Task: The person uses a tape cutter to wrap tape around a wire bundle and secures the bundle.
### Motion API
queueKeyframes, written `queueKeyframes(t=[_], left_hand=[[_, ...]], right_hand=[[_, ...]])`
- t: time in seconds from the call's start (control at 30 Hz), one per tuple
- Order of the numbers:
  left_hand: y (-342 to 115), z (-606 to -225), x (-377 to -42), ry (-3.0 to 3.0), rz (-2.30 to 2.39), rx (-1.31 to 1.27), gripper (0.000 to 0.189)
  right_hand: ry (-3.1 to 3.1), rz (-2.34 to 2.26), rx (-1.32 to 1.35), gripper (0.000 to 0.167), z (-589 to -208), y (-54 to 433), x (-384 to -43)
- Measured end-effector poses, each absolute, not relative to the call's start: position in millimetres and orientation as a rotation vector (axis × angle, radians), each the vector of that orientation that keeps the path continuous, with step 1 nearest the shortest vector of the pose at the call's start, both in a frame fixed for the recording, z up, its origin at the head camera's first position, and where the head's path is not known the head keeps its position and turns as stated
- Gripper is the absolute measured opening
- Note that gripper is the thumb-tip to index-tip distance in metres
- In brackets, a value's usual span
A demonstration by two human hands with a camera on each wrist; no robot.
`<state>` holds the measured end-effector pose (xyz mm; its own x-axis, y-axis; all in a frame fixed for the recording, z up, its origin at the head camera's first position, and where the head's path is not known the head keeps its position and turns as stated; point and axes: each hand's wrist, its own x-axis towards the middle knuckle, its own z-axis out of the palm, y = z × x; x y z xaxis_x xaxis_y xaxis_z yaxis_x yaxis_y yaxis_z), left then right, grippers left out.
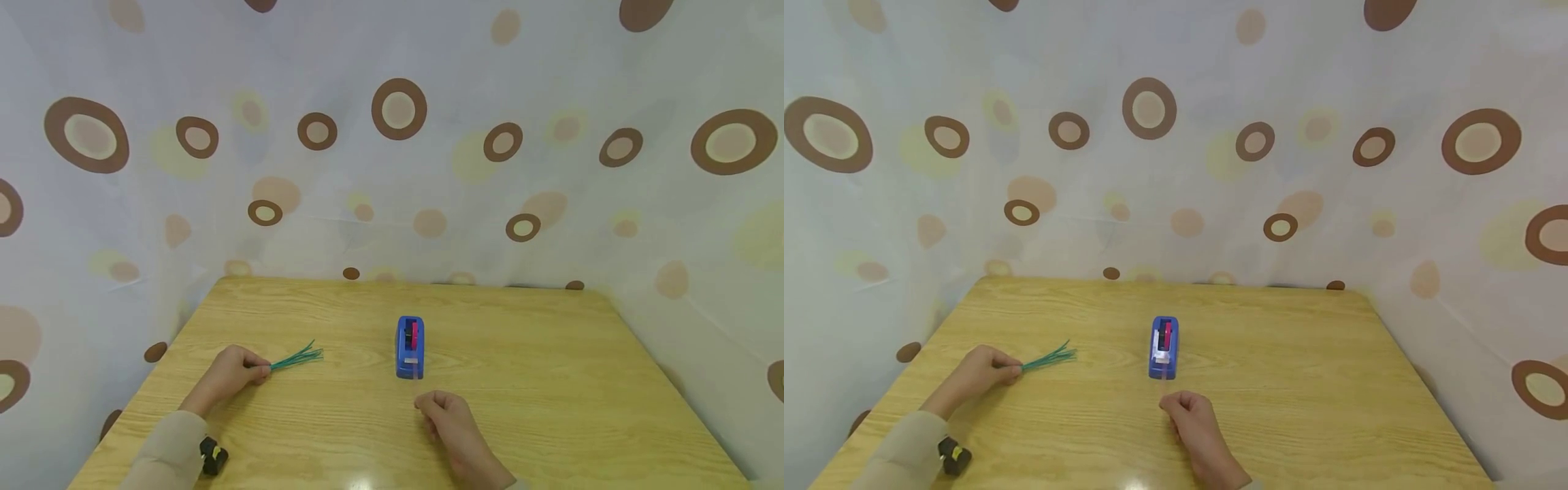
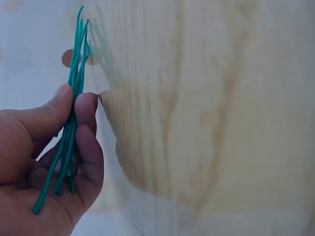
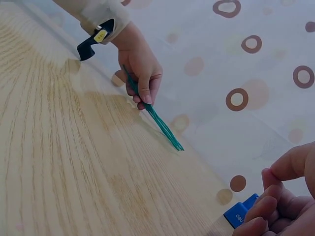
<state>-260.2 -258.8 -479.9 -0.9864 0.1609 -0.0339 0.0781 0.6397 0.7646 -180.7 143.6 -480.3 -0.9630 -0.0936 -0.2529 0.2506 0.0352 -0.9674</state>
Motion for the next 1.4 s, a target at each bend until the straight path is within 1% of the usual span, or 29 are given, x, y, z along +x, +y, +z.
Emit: queueKeyframes(t=[0.27,0.7,1.03,1.4], left_hand=[[-259,-480,-257,2.77,1.293,0.129,0.011],[-253,-475,-255,2.85,1.222,0.16,0.008],[-241,-466,-253,2.905,1.173,0.247,0.006],[-226,-460,-251,2.895,1.178,0.233,0.006]], right_hand=[[2.085,-1.999,0.133,0.023,-479,145,-179],[2.086,-1.999,0.142,0.023,-478,145,-178],[2.089,-2.004,0.143,0.023,-477,145,-178],[2.09,-2.008,0.155,0.022,-474,144,-177]])
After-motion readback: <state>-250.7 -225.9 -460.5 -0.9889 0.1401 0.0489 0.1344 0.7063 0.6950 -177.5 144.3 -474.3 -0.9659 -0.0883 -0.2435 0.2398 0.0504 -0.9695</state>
